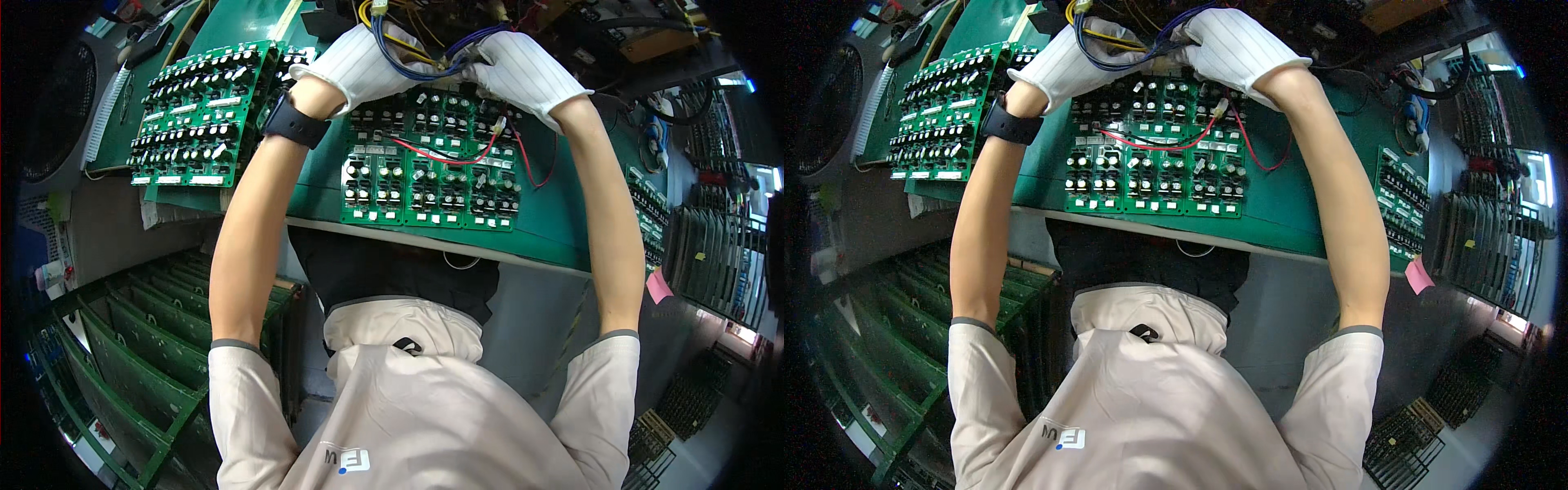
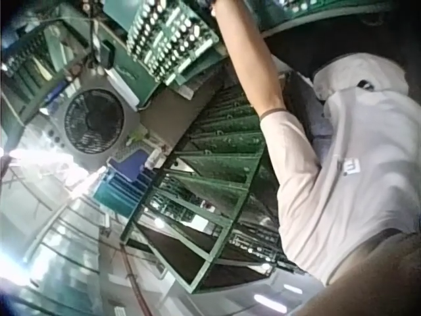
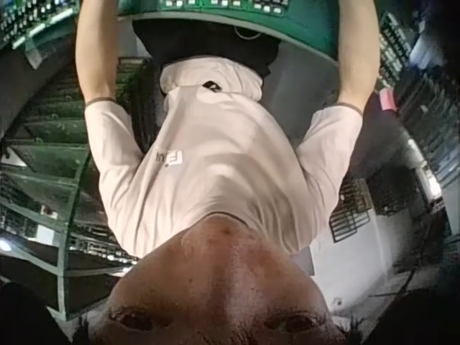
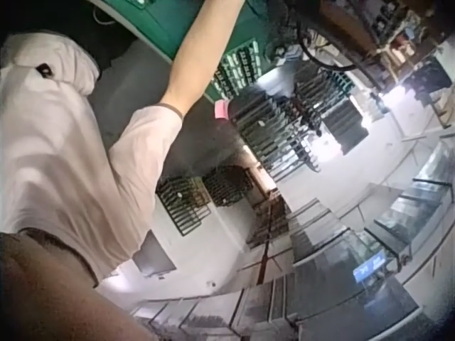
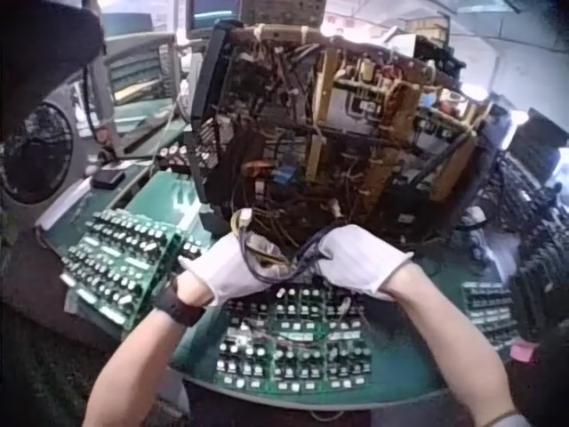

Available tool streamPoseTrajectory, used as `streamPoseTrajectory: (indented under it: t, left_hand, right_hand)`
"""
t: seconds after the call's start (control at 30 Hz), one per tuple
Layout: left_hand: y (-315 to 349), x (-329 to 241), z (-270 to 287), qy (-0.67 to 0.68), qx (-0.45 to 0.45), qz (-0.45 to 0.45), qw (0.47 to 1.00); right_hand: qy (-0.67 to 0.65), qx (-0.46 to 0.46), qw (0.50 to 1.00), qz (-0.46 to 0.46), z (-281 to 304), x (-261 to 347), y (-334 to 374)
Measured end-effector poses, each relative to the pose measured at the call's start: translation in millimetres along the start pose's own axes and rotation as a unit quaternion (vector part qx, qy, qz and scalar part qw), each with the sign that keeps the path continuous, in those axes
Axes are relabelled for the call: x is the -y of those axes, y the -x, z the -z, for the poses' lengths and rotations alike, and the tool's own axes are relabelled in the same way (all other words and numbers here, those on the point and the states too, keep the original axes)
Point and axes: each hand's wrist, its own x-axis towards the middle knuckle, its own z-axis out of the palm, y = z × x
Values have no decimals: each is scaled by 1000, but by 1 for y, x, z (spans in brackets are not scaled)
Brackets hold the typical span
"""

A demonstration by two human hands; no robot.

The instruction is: Connecting wires and assembling components into a multi-layered circuit board structure.

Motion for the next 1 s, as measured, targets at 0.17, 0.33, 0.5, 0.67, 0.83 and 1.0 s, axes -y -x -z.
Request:
streamPoseTrajectory:
  t: [0.17,0.33,0.5,0.67,0.83,1.0]
  left_hand:
    - [-3,16,-6,-114,34,-76,990]
    - [-10,31,-17,-67,15,-107,992]
    - [-5,31,-21,-115,-13,-134,984]
    - [-7,36,-32,-91,-14,-73,993]
    - [-6,30,-27,-151,19,-107,983]
    - [-3,19,-17,-213,49,-140,966]
  right_hand:
    - [12,73,995,-68,6,3,0]
    - [67,43,996,-49,-5,-10,2]
    - [63,37,997,-39,-6,-12,4]
    - [30,44,998,-41,-4,-8,2]
    - [66,64,995,-40,-5,-13,5]
    - [47,27,998,-21,-13,-21,6]
